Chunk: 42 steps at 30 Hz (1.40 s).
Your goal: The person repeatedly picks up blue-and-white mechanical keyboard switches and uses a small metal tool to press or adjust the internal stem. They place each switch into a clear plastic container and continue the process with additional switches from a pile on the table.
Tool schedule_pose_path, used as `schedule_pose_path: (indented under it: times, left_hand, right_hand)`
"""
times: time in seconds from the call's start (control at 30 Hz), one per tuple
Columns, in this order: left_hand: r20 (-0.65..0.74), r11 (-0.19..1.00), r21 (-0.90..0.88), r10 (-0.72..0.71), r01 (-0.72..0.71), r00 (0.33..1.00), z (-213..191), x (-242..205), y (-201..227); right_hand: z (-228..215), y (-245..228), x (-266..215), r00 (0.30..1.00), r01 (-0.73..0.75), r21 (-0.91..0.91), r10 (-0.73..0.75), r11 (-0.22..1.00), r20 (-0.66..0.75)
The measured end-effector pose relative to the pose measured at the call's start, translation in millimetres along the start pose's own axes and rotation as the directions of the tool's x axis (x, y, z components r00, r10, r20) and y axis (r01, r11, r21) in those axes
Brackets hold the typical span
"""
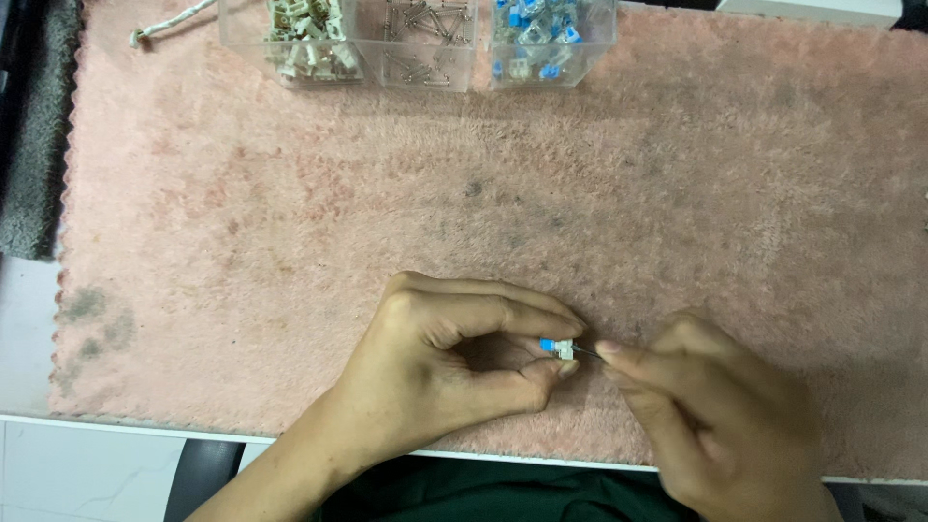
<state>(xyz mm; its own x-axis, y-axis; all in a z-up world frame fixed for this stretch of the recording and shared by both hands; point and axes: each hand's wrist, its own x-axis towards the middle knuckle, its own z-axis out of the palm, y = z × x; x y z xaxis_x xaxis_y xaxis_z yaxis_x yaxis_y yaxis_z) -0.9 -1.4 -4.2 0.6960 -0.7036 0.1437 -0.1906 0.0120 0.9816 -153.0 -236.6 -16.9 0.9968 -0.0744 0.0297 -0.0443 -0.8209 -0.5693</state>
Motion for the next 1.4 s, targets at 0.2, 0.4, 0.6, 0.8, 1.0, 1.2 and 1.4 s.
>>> schedule_pose_path:
  times: [0.2, 0.4, 0.6, 0.8, 1.0, 1.2, 1.4]
  left_hand:
    - [0.024, 0.999, 0.04, 0.012, -0.013, 1.0, -1.3, 1.0, 1.5]
    - [0.032, 0.999, 0.04, 0.018, -0.02, 0.999, -1.2, 1.3, 1.7]
    - [0.007, 0.999, 0.048, 0.022, -0.022, 1.0, -0.1, 1.7, 1.6]
    - [0.036, 0.999, 0.037, 0.007, -0.008, 0.999, -0.5, 1.1, 1.1]
    - [0.034, 0.999, 0.048, -0.002, 0.001, 0.999, -1.1, 1.2, 1.7]
    - [0.058, 0.999, 0.032, 0.026, -0.028, 0.998, -2.5, 1.3, 1.8]
    - [0.128, 1.0, -0.022, 0.0, 0.003, 0.992, -3.2, 2.3, 4.1]
  right_hand:
    - [-11.1, -34.9, 16.7, 0.988, -0.147, 0.281, 0.151, 0.948, 0.007]
    - [-6.2, -19.3, 16.6, 0.999, -0.017, 0.25, 0.023, 0.968, -0.022]
    - [-3.8, -15.7, 10.7, 0.999, -0.037, 0.119, 0.037, 0.992, -0.004]
    - [-15.8, -27.1, 18.4, 0.965, -0.26, 0.34, 0.231, 0.904, 0.124]
    - [-1.6, -7.9, 17.8, 0.959, 0.274, 0.074, -0.266, 0.959, -0.097]
    - [-20.3, -18.4, 22.4, 0.922, -0.376, 0.332, 0.314, 0.865, 0.225]
    - [-30.9, 0.6, 32.1, 0.974, -0.034, 0.209, -0.014, 0.977, 0.225]
